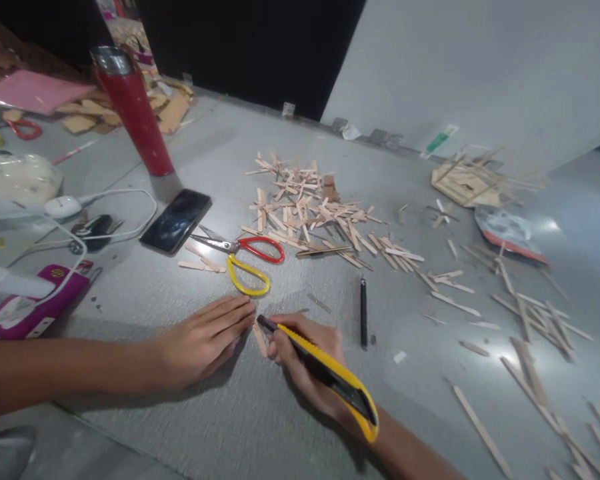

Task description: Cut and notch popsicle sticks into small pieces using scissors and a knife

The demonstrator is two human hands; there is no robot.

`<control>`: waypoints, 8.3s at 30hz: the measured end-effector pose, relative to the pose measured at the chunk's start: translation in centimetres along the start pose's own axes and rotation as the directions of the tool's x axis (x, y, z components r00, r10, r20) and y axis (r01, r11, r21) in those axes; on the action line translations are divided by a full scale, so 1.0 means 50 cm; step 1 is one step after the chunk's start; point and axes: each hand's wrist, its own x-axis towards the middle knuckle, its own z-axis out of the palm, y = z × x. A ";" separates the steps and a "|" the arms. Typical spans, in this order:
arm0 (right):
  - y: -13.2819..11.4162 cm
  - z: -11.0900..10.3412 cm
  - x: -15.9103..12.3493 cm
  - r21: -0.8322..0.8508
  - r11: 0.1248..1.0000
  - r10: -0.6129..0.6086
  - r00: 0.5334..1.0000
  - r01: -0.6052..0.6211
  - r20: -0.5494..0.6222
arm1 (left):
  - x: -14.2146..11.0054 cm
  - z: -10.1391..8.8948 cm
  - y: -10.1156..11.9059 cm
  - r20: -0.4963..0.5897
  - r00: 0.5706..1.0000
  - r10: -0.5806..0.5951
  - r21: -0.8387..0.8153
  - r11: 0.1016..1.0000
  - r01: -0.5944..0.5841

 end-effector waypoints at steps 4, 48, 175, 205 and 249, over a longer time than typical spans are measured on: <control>-0.002 -0.006 0.002 -0.079 0.995 -0.057 0.998 0.059 0.019 | 0.001 -0.004 -0.001 0.019 1.000 -0.007 -0.032 0.999 0.007; 0.006 -0.002 0.002 -0.153 0.974 -0.159 0.986 0.165 0.051 | 0.001 -0.003 -0.003 -0.001 1.000 -0.006 -0.002 1.000 0.006; 0.038 0.015 0.009 -0.036 0.992 -0.115 0.977 0.123 0.180 | 0.018 -0.015 0.023 0.200 0.978 0.066 0.391 0.909 -0.141; -0.004 0.010 0.031 -0.135 0.929 -0.304 0.918 0.345 0.256 | 0.013 0.009 0.025 0.173 0.985 -0.007 0.428 0.901 -0.069; 0.025 0.019 0.022 -0.126 0.955 -0.240 0.951 0.267 0.195 | 0.016 -0.002 0.020 0.185 0.982 0.047 0.413 0.902 -0.121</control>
